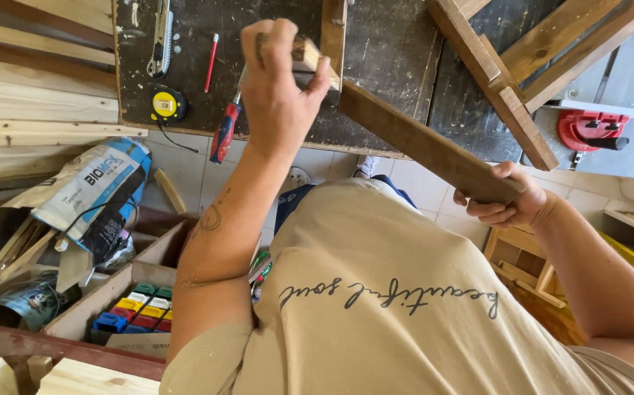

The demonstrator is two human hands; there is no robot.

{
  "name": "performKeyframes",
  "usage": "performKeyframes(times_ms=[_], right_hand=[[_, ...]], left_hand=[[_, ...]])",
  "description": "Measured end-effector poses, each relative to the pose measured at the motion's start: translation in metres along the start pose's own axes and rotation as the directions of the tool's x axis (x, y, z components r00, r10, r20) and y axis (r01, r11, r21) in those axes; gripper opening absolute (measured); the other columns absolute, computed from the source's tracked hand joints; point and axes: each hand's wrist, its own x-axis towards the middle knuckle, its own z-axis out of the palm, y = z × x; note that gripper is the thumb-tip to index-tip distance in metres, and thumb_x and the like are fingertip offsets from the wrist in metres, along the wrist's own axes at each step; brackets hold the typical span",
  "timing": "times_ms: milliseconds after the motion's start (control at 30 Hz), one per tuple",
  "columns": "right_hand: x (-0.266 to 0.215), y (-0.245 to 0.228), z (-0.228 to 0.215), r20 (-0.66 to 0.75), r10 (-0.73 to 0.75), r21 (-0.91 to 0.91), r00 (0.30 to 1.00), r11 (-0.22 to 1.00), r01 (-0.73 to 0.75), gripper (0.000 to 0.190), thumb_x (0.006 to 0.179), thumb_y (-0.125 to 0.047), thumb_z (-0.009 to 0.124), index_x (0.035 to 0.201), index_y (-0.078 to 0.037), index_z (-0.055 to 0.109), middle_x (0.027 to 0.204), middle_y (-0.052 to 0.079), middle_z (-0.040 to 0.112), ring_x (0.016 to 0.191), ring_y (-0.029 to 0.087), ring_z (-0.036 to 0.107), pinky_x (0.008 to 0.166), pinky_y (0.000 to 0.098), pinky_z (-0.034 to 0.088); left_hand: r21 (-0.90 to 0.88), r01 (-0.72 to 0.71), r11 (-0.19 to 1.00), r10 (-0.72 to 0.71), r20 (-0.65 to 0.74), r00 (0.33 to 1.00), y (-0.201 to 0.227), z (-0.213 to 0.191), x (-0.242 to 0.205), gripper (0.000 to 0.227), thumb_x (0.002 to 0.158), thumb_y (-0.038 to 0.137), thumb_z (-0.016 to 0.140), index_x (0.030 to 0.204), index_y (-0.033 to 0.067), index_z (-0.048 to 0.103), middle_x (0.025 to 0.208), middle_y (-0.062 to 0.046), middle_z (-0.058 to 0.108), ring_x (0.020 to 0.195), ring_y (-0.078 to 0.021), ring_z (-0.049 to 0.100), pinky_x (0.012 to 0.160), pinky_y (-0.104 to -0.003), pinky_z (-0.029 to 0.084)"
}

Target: Disassembling wooden frame components using a screwdriver as a pry tool and manual force.

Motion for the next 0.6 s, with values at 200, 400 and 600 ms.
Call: performKeyframes(times_ms=[200, 400, 600], right_hand=[[-0.009, 0.011, 0.027, 0.211, -0.028, -0.003, 0.977, 1.000, 0.029, 0.072, 0.094, -0.058, 0.063, 0.121, 0.008, 0.052, 0.067, 0.006, 0.058, 0.045, 0.011, 0.049, 0.035, 0.0221, 0.041], [-0.084, 0.006, 0.085, -0.034, -0.263, -0.361, 0.964, 0.903, 0.234, 0.084, 0.086, -0.053, 0.077, 0.131, 0.013, 0.052, 0.059, 0.009, 0.055, 0.042, 0.017, 0.047, 0.032, 0.0315, 0.042], [-0.059, 0.009, 0.113, -0.753, -0.457, -0.635, 0.473, 0.693, -0.342, 0.036, 0.095, -0.031, 0.062, 0.112, 0.001, 0.059, 0.075, 0.015, 0.050, 0.057, 0.027, 0.045, 0.049, 0.0390, 0.038]], left_hand=[[0.022, -0.113, 0.993, 0.112, 0.036, 0.993, 0.027, 0.042, 0.008, 0.057, 0.093, -0.001, 0.086, 0.132, 0.0178, 0.048, 0.124, -0.019, 0.055, 0.096, -0.0316, 0.075, 0.057, -0.030, 0.075], [0.015, -0.144, 0.990, 0.143, 0.059, 0.988, 0.028, 0.048, 0.018, 0.064, 0.093, -0.002, 0.085, 0.133, 0.0241, 0.044, 0.118, -0.017, 0.057, 0.095, -0.0288, 0.071, 0.057, -0.028, 0.072], [0.004, -0.122, 0.993, 0.121, 0.068, 0.990, 0.022, 0.009, 0.017, 0.061, 0.087, -0.005, 0.086, 0.130, 0.0142, 0.049, 0.120, -0.015, 0.052, 0.095, -0.0297, 0.074, 0.058, -0.032, 0.073]])
